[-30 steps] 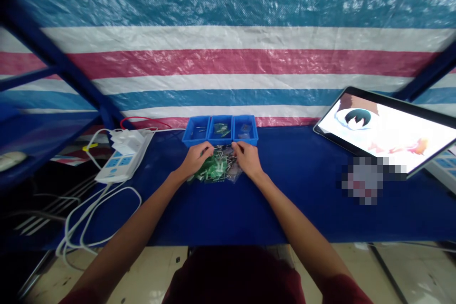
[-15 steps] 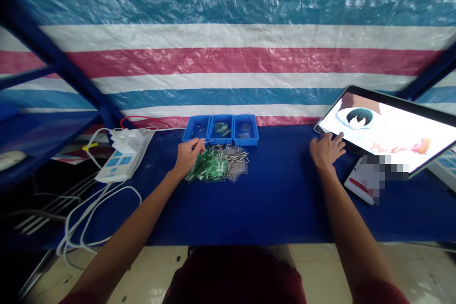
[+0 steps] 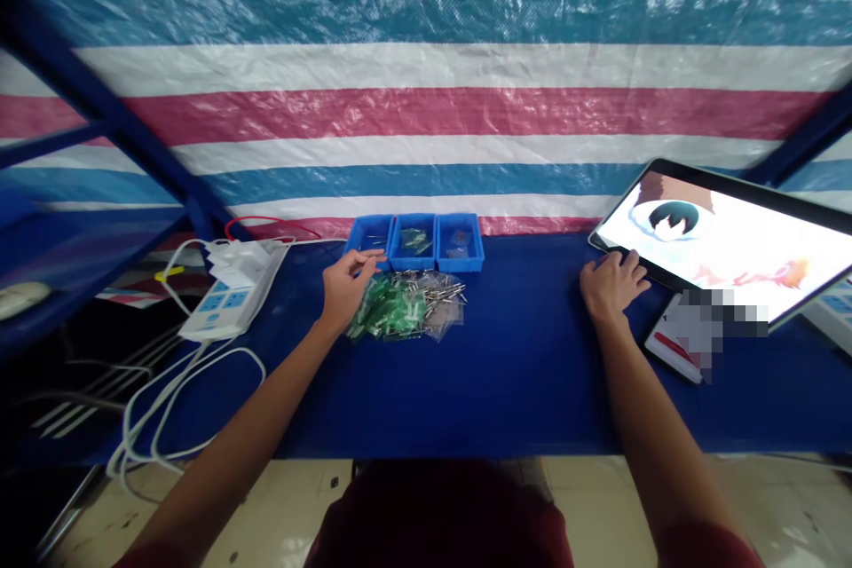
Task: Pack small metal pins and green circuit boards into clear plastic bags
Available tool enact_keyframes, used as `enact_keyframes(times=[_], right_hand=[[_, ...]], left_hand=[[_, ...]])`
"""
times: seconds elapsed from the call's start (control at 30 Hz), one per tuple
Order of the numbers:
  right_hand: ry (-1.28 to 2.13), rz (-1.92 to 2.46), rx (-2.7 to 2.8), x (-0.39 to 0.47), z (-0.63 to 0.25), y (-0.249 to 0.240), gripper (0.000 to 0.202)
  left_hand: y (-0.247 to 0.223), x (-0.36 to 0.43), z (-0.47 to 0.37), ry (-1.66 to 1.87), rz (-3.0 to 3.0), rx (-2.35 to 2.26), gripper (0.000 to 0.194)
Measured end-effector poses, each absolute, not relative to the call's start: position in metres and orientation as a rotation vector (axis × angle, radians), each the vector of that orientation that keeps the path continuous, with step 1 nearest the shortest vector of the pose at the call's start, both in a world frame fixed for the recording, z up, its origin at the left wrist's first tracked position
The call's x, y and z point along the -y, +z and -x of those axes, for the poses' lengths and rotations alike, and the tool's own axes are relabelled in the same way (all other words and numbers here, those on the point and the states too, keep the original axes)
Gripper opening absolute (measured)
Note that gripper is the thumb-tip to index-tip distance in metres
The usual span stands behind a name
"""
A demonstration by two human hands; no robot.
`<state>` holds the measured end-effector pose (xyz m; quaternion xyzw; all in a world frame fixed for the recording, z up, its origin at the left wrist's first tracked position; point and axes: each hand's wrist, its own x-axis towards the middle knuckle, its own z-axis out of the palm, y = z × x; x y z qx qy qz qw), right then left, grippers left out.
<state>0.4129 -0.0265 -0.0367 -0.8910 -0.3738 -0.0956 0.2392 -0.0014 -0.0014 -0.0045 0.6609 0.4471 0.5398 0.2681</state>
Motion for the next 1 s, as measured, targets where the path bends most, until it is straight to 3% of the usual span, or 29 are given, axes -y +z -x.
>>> enact_keyframes(times=[1.0], right_hand=[[-0.157,2.536,1.338,0.012,-0.412,-0.043,0.038]], left_hand=[[-0.003,0.004,-0.001,1.33,-1.831,-1.299,0.036]])
